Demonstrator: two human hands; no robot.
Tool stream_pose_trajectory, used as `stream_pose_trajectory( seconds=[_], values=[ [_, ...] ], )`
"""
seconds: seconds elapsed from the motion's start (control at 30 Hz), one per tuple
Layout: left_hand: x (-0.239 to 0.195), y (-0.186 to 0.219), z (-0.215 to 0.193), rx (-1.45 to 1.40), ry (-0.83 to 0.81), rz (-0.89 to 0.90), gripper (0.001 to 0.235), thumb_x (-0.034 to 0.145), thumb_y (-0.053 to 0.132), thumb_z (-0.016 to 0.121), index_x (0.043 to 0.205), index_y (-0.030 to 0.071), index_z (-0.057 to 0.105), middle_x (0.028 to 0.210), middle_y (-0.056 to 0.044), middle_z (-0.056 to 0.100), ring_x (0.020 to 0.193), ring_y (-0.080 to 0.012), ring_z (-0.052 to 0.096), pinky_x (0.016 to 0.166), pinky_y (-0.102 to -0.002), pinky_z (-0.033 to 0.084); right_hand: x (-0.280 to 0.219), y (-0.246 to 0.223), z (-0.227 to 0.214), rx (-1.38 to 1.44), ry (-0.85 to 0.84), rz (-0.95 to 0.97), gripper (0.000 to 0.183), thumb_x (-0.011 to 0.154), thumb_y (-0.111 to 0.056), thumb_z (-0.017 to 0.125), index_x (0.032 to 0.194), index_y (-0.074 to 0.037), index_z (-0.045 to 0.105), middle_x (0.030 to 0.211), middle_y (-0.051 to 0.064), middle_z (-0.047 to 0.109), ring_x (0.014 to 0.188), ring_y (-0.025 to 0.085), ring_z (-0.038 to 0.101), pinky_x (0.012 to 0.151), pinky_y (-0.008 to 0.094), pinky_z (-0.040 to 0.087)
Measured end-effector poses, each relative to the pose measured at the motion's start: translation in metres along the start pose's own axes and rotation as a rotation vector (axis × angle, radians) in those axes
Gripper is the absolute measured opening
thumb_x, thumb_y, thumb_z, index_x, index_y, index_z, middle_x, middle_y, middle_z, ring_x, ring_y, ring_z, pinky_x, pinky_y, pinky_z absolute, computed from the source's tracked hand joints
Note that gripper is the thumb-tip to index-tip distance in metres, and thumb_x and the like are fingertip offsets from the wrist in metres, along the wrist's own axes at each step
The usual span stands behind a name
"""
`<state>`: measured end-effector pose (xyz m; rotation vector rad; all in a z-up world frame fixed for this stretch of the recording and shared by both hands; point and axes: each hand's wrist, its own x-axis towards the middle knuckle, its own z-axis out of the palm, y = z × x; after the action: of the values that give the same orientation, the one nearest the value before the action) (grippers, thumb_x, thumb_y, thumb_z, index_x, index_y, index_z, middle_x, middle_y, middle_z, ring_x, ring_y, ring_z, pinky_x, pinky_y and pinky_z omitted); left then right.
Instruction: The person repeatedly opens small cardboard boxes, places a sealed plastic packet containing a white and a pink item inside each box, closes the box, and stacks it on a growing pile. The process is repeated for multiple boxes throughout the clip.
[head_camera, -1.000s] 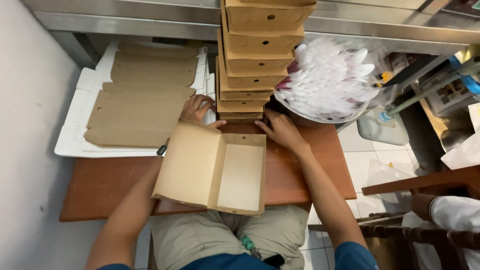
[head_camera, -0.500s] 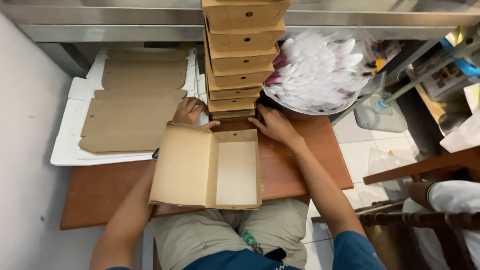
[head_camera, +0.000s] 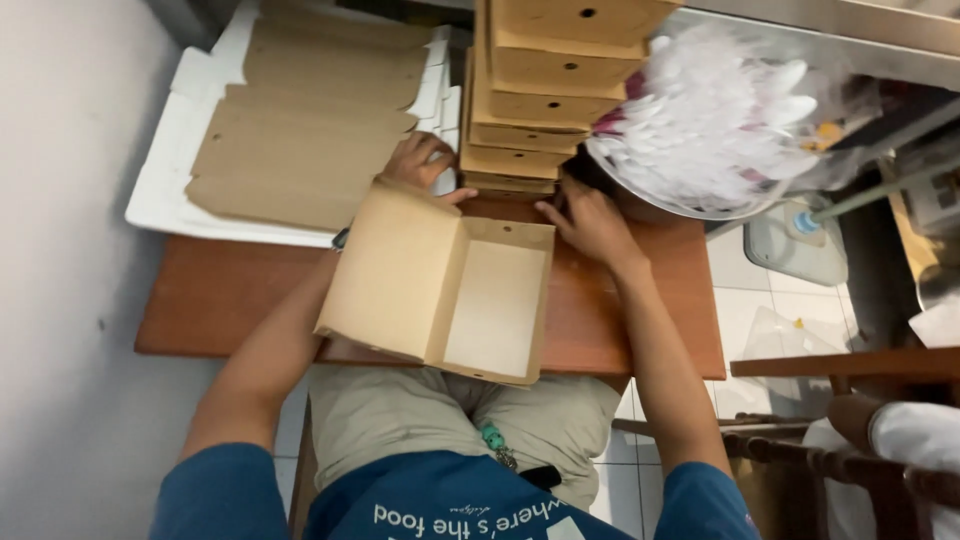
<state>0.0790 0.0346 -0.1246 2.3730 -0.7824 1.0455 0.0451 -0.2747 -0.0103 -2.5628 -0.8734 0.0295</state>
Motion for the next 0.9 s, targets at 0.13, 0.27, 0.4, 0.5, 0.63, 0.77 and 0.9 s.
stream_pose_trajectory(
  seconds=[0.13,0.27,0.4,0.5,0.63,0.77,0.9],
  values=[
    [0.003,0.003,-0.002,0.017,0.021,0.023,0.041,0.087,0.054,0.081,0.086,0.014,0.068,0.099,-0.002,0.060,0.102,-0.0266,0.060,0.077,-0.040,0.049,0.000,0.009,0.005,-0.032,0.013,-0.013,0.048,0.101,-0.033,0.065,0.124,0.010,0.060,0.101,0.030,0.072,0.097,0.050,0.069,0.081,0.057,0.055],
    [0.004,0.004,0.002,0.081,0.053,0.044,0.045,0.083,0.060,0.082,0.084,0.017,0.068,0.098,0.001,0.060,0.101,-0.0235,0.060,0.077,-0.038,0.050,0.003,0.026,0.014,-0.039,0.055,-0.055,0.036,0.104,-0.032,0.065,0.111,0.004,0.066,0.092,0.024,0.074,0.092,0.045,0.071,0.074,0.053,0.056],
    [-0.001,-0.003,0.011,0.080,0.023,0.023,0.043,0.080,0.058,0.083,0.085,0.018,0.070,0.099,0.002,0.060,0.101,-0.0247,0.059,0.076,-0.040,0.051,0.003,0.037,0.024,-0.022,0.089,-0.065,0.035,0.104,-0.031,0.065,0.109,0.004,0.067,0.089,0.022,0.075,0.085,0.044,0.072,0.070,0.052,0.057],
    [-0.002,-0.005,0.011,0.046,-0.060,-0.006,0.043,0.084,0.056,0.081,0.090,0.015,0.071,0.101,0.001,0.060,0.106,-0.0271,0.058,0.078,-0.043,0.053,0.001,0.038,0.025,-0.058,0.131,-0.043,0.033,0.103,-0.029,0.067,0.105,0.003,0.069,0.087,0.023,0.074,0.086,0.044,0.071,0.069,0.053,0.056],
    [0.003,0.002,0.002,0.050,-0.036,0.026,0.044,0.084,0.058,0.080,0.087,0.015,0.070,0.102,-0.001,0.059,0.106,-0.0267,0.058,0.077,-0.043,0.053,0.000,0.040,0.025,-0.074,0.140,-0.024,0.030,0.101,-0.032,0.069,0.100,-0.002,0.070,0.085,0.016,0.076,0.082,0.037,0.074,0.066,0.048,0.058],
    [0.007,0.007,-0.005,0.017,-0.035,0.034,0.043,0.085,0.052,0.081,0.088,0.011,0.069,0.101,-0.005,0.059,0.105,-0.0300,0.059,0.075,-0.045,0.053,0.000,0.041,0.026,-0.057,0.131,-0.007,0.031,0.099,-0.031,0.068,0.105,-0.001,0.071,0.086,0.017,0.077,0.082,0.039,0.074,0.067,0.050,0.057],
    [0.002,0.003,0.003,0.046,-0.028,0.030,0.041,0.085,0.052,0.081,0.087,0.013,0.068,0.099,-0.003,0.057,0.104,-0.0275,0.059,0.075,-0.044,0.053,0.001,0.045,0.031,-0.081,0.153,0.003,0.030,0.099,-0.031,0.069,0.105,-0.001,0.071,0.086,0.016,0.077,0.081,0.038,0.074,0.066,0.048,0.058]
  ],
)
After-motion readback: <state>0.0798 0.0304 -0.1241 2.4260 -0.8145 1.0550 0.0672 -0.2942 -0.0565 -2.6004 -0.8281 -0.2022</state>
